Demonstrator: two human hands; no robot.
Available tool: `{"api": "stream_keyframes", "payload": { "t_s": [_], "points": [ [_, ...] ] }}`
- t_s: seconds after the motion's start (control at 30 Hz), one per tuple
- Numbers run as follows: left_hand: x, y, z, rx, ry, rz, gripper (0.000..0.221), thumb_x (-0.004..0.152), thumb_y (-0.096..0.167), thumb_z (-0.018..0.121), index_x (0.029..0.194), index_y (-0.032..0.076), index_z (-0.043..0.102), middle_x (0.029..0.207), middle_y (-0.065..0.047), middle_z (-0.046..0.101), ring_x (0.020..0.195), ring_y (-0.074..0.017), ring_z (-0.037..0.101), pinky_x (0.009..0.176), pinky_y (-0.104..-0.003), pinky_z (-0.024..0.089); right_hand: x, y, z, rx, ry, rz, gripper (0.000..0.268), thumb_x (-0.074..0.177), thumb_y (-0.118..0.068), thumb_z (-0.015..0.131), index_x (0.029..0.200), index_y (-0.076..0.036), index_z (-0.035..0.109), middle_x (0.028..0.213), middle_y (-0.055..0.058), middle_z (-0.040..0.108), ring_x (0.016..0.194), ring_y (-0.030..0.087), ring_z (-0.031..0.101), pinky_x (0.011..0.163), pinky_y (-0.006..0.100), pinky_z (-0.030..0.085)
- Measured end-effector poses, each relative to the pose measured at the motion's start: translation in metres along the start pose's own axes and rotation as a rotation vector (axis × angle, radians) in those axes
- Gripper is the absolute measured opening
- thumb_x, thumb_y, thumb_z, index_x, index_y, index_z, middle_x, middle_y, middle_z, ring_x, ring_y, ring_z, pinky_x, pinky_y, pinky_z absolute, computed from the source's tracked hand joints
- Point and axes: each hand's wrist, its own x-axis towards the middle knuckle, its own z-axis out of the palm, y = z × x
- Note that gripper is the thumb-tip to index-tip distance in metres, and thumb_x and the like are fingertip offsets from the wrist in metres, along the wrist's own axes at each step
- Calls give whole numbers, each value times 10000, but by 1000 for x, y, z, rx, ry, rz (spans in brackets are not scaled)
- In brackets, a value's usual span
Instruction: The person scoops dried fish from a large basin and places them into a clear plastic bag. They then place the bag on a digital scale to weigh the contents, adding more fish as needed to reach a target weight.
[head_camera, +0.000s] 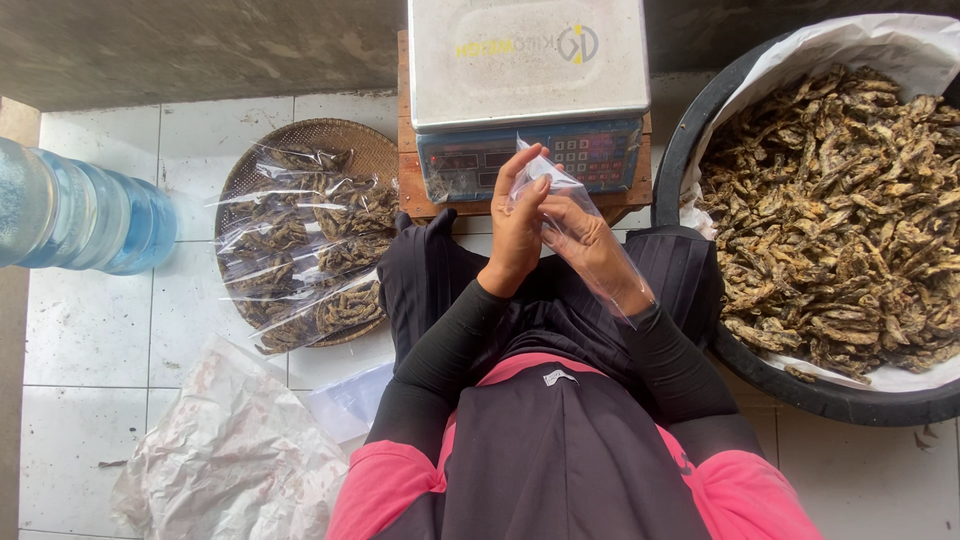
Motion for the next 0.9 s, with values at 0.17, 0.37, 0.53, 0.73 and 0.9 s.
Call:
{"api": "stream_keyframes", "payload": {
  "t_s": [0.17, 0.37, 0.53, 0.73, 0.9],
  "points": [
    [8, -8, -8, 25, 30, 4, 266, 1054, 262, 651, 1222, 57, 670, 1475, -161, 541, 1194, -268, 627, 1007, -418, 568, 1, -1, 2, -81, 15, 13, 348, 1037, -71, 597, 1384, -68, 619, 1342, 17, 624, 1293, 153, 583, 1128, 308, 481],
    [10, -8, -7, 146, 19, 48, 396, 1109, 394, 537, 1138, 46, 724, 1501, -176, 543, 1249, -236, 606, 1044, -394, 559, 4, 8, -2, -112, 7, -49, 341, 1036, -70, 602, 1376, -60, 620, 1412, 24, 579, 1333, 167, 552, 1136, 318, 475],
    [19, 0, -11, 287, 11, 111, 412, 1122, 402, 518, 1162, 50, 728, 1506, -171, 550, 1303, -223, 588, 1081, -379, 537, 7, 25, -1, -399, 47, -250, 393, 1049, -52, 604, 1441, -75, 584, 1489, 58, 547, 1418, 223, 510, 1182, 354, 456],
    [47, 45, -46, 188, 121, 197, 361, 1096, 362, 537, 1131, 44, 704, 1504, -163, 547, 1269, -227, 608, 996, -442, 580, 15, 45, -10, -698, -3, -452, 521, 1012, -46, 620, 1516, -70, 492, 1582, 128, 458, 1505, 311, 405, 1248, 445, 360],
    [59, 76, -61, 66, 282, 128, 514, 988, 511, 607, 1265, 77, 614, 1434, -180, 560, 1239, -327, 607, 992, -554, 602, -18, 35, -30, -751, -78, -373, 481, 988, -26, 635, 1462, -74, 565, 1491, 138, 593, 1455, 320, 492, 1211, 450, 395]
  ]
}}
